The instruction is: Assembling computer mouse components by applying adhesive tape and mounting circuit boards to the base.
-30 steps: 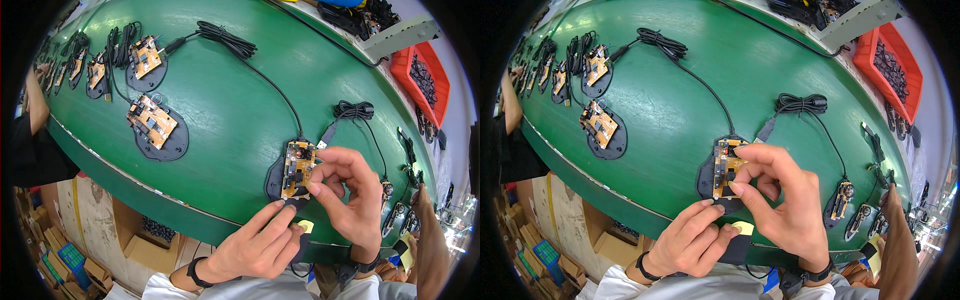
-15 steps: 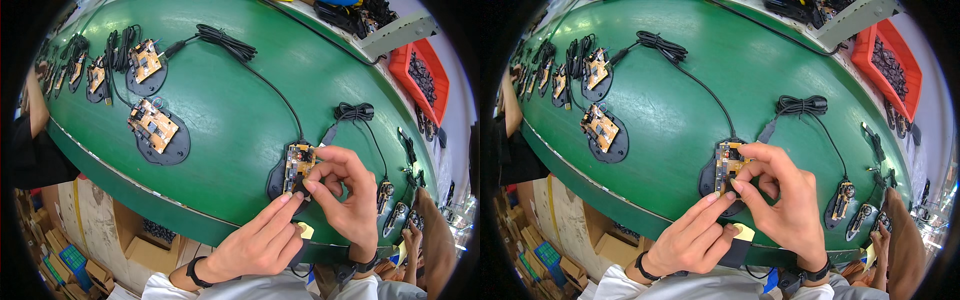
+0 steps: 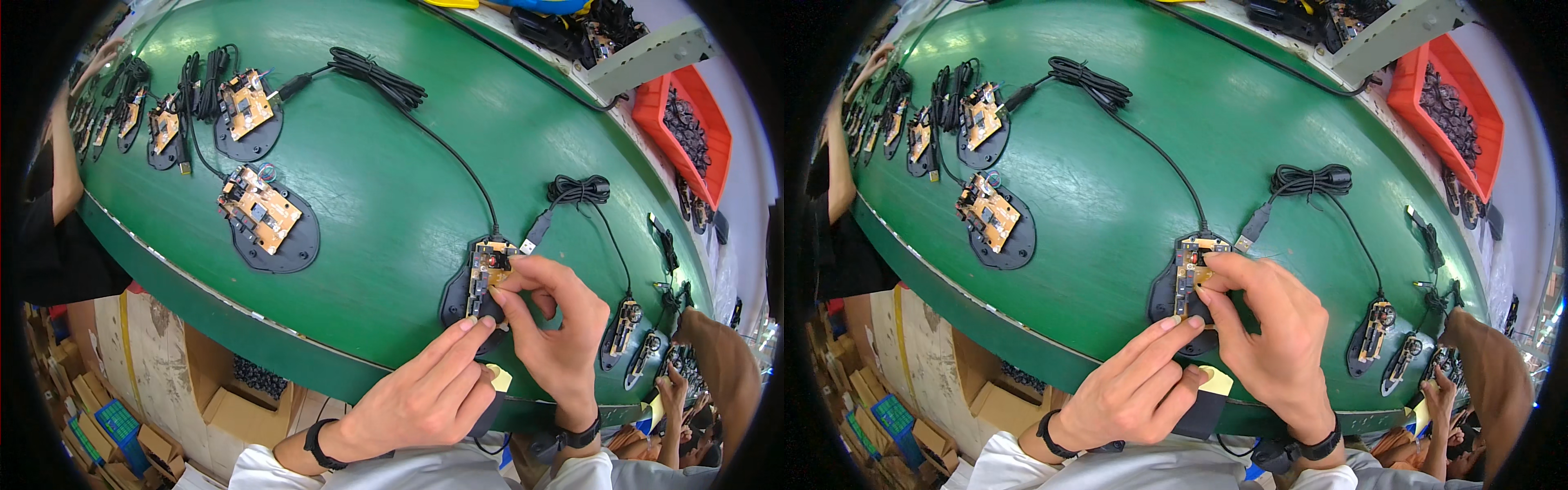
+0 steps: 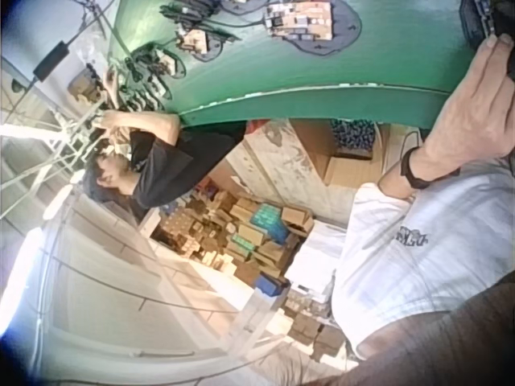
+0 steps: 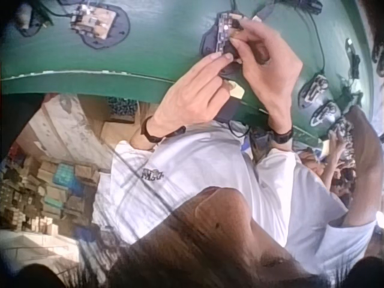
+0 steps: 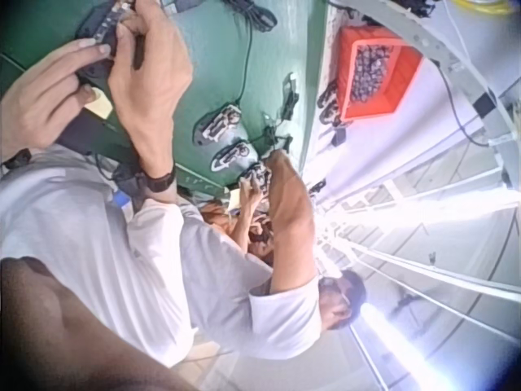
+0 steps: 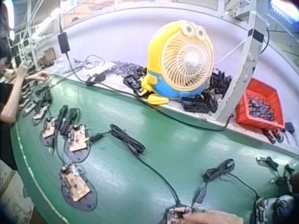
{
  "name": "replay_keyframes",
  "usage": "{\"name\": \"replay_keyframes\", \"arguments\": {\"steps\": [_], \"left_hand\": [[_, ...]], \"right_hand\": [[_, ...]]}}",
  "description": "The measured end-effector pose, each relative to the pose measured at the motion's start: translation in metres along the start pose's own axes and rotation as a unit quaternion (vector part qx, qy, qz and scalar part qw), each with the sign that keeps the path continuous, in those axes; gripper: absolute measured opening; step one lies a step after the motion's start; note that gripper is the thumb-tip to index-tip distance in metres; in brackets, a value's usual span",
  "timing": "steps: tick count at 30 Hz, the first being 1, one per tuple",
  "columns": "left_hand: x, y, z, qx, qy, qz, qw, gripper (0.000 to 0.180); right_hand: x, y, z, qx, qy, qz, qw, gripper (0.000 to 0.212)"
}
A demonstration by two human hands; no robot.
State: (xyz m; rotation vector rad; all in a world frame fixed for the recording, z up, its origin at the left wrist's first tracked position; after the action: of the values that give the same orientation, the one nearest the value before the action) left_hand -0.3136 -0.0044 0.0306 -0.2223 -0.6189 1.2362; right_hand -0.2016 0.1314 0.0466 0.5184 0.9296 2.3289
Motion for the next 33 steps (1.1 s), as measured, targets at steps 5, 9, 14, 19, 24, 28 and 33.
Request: {"name": "replay_keyframes", "arguments": {"steps": [5, 9, 14, 19, 24, 28, 33], "left_hand": [[-0.001, 0.001, 0.001, -0.009, -0.011, -0.002, 1.000, 0.018], [-0.002, 0.002, 0.009, -0.009, -0.002, -0.004, 1.000, 0.019], [-0.001, -0.002, 0.001, 0.004, -0.023, -0.011, 1.000, 0.017], [-0.002, -0.003, 0.006, 0.008, -0.021, -0.023, 0.999, 0.017], [-0.005, -0.003, 0.001, 0.013, -0.035, -0.024, 0.999, 0.017], [-0.005, -0.005, 0.003, 0.019, -0.037, -0.034, 0.999, 0.017], [-0.007, -0.007, 0.003, 0.041, -0.050, -0.018, 0.998, 0.016]], "right_hand": [[-0.002, 0.001, -0.002, -0.055, -0.017, 0.024, 0.998, 0.039], [0.007, 0.015, 0.006, -0.015, -0.005, -0.067, 0.998, 0.050], [-0.001, 0.008, 0.007, 0.029, 0.058, -0.150, 0.986, 0.071], [-0.004, 0.000, 0.007, 0.089, 0.058, -0.146, 0.984, 0.072], [-0.004, 0.002, -0.003, 0.047, 0.003, -0.166, 0.985, 0.067], [0.003, 0.003, -0.010, -0.013, -0.047, -0.165, 0.985, 0.058], [-0.012, -0.006, -0.002, 0.104, -0.046, -0.182, 0.977, 0.059]]}}
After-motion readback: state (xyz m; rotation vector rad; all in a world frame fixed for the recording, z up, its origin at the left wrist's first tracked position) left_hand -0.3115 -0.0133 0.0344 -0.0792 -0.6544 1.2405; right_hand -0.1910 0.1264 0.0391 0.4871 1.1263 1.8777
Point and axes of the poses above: each hand's wrist, its own x-axis towards the middle knuckle, its own z-axis out of the back of the hand, y = z × x, the point moved 2 cm from there along x, towards the middle knuckle, and after that the axes turned 9 degrees about y, right-handed, at the moved point
